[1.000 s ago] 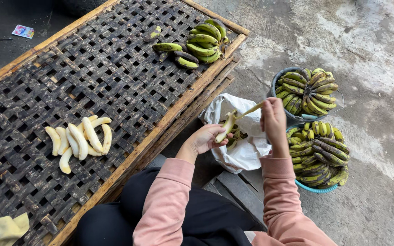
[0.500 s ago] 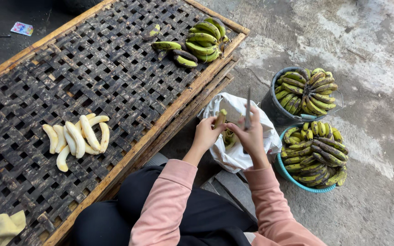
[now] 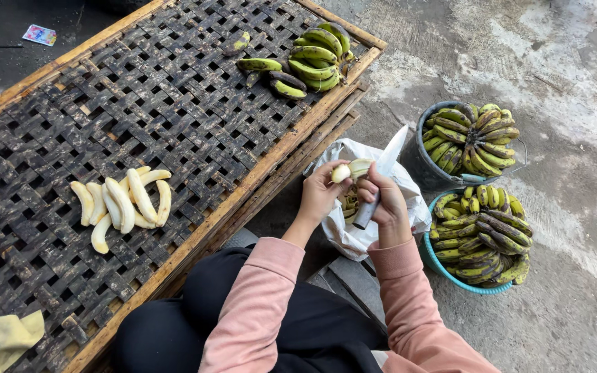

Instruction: The person sits on the ground in front of a woven bamboo tray and peels unripe bananas with a knife, cutting the peel and removing it by hand. Peeled bananas are placed on the tray and discarded peels go into a white sack beside them.

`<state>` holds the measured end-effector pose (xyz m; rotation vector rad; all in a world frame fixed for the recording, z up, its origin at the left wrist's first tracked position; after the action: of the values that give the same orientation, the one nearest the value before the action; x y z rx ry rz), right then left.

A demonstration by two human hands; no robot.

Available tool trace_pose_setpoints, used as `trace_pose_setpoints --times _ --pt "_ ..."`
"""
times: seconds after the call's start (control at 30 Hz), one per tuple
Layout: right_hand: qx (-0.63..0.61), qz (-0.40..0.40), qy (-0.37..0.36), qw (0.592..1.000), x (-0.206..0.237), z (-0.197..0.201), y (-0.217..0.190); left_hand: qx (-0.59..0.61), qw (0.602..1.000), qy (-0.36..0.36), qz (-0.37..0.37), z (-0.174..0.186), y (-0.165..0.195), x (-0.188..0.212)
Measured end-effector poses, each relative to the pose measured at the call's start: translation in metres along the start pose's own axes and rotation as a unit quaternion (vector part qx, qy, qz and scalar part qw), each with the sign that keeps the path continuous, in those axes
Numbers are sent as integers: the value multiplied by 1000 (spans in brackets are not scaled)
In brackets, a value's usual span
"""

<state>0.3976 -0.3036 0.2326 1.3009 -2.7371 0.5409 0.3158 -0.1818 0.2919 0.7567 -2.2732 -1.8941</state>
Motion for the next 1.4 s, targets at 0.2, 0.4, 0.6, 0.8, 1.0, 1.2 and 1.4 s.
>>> trace_pose_setpoints --times 0.2,0.4,0.6,0.8,1.0,1.2,1.4 --pt "-136 48 79 986 10 81 -22 366 916 154 67 44 -27 -4" --pt "437 203 231 845 57 56 -37 394 889 181 144 57 -58 -4" --pt "717 373 97 580 73 -81 -1 324 920 131 175 22 -89 9" --pt "727 443 79 519 66 -108 4 318 926 135 153 27 -73 7" --pt "722 298 169 601 55 -60 -29 360 902 104 216 25 -84 8" --pt "678 201 101 700 49 -63 5 312 923 70 212 9 -91 13" --pt "757 317 10 571 58 -114 10 213 938 72 265 24 -83 16"
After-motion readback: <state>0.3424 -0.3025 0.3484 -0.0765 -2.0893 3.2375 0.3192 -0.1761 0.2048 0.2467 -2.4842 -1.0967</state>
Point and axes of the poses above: each hand's wrist, its own x-axis away from the middle knuckle, its own z-axis out of the back of the hand, y = z × x, the point moved 9 cm from there along -x, towards the middle knuckle, and after that the axes turned 5 degrees about -x, right-handed, at the moved point
